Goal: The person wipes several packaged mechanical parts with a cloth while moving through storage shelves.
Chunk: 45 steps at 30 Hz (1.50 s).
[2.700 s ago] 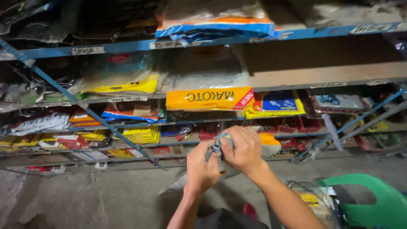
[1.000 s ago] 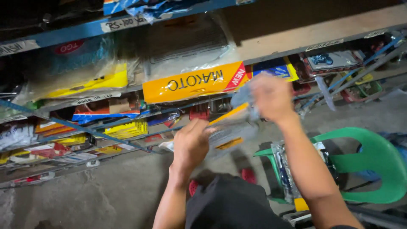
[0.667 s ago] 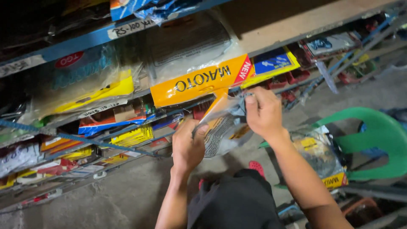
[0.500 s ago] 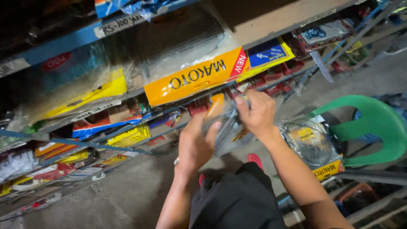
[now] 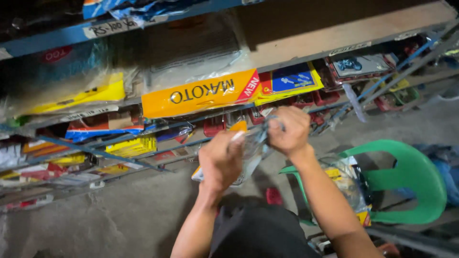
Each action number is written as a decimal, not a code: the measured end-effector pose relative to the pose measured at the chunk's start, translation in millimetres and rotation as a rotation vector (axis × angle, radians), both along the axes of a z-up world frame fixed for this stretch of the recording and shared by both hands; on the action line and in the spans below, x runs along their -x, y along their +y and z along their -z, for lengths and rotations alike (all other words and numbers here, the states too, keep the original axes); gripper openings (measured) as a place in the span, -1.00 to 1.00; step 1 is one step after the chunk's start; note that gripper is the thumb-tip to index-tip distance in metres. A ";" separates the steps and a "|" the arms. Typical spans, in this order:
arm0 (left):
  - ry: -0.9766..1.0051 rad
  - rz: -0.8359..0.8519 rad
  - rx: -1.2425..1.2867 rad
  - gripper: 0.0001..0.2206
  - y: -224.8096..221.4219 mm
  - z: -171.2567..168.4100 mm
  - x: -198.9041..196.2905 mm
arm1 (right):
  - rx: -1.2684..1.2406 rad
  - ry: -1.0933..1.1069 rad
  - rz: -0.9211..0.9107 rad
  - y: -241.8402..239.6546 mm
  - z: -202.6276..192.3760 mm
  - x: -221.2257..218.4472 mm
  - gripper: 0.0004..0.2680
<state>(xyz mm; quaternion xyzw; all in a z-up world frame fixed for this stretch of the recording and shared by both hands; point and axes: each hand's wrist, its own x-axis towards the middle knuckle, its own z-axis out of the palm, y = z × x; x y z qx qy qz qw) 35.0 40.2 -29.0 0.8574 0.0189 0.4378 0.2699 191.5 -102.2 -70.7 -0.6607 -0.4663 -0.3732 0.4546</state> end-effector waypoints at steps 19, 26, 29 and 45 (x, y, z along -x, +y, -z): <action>0.204 -0.518 0.208 -0.91 -110.8 7.1 -11.0 | 0.173 0.585 -0.527 -48.6 -53.2 20.2 -0.77; 0.033 -0.518 0.175 -0.86 -104.2 -16.6 7.5 | 0.107 0.055 -0.306 -38.7 47.1 -46.1 -0.73; -0.040 -0.494 0.272 -0.78 -83.3 -29.2 25.3 | 0.139 0.094 -0.257 -61.9 33.9 -64.2 -0.74; 0.039 -0.273 0.483 -0.78 6.4 -43.9 87.3 | 0.282 0.265 -0.329 47.2 -108.4 100.3 -0.82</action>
